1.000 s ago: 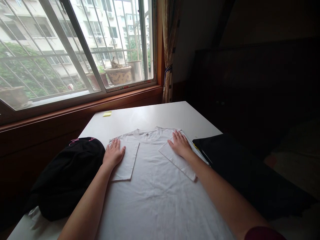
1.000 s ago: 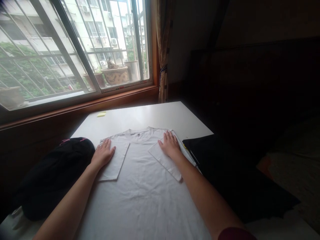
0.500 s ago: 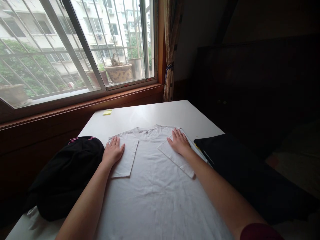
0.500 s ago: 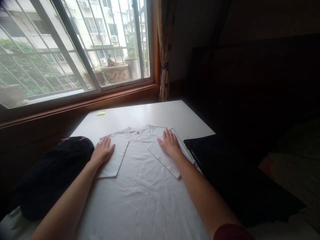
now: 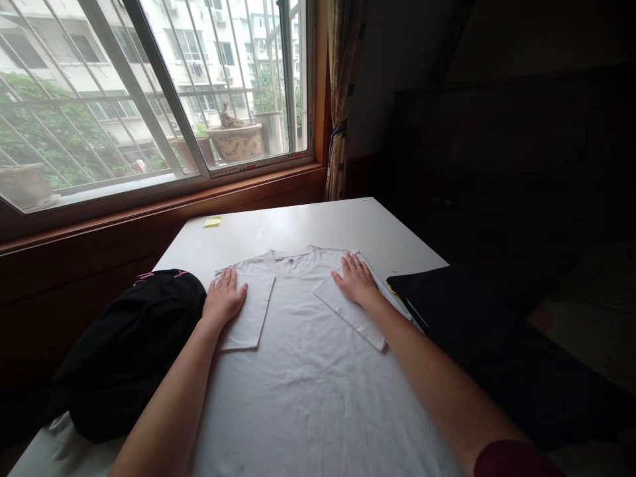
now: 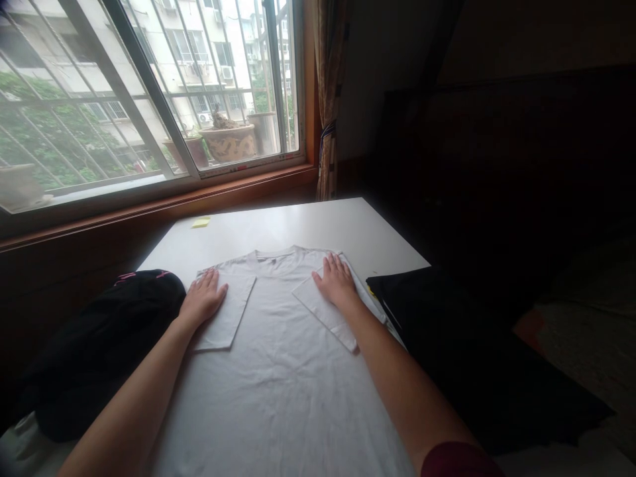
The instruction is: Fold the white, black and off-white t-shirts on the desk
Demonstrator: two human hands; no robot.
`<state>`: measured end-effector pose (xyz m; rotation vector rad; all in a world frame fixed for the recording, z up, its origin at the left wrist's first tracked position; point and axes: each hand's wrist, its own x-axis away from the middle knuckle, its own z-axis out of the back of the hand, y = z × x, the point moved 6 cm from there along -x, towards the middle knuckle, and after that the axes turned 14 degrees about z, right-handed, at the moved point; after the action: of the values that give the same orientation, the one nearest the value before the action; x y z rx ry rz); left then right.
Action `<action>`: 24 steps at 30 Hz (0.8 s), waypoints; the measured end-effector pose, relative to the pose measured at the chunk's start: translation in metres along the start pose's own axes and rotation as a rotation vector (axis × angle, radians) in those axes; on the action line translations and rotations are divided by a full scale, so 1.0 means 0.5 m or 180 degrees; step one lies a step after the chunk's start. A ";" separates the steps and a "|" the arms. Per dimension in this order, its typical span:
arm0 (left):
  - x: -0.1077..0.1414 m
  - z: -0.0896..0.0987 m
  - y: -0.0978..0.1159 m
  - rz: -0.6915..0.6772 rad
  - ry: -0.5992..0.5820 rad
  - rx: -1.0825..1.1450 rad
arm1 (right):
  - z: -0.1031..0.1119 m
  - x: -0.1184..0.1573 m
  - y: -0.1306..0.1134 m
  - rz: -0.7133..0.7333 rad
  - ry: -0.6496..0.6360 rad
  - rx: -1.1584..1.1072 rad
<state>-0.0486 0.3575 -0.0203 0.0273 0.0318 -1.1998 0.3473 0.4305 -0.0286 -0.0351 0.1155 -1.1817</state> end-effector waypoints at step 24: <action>0.059 0.059 0.008 -0.0169 0.0602 0.0076 | -0.007 -0.005 0.005 0.0000 0.0026 0.0002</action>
<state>-0.0340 0.3305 0.0082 0.1618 0.1851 -1.2476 0.3483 0.4338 -0.0321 -0.0299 0.1222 -1.1819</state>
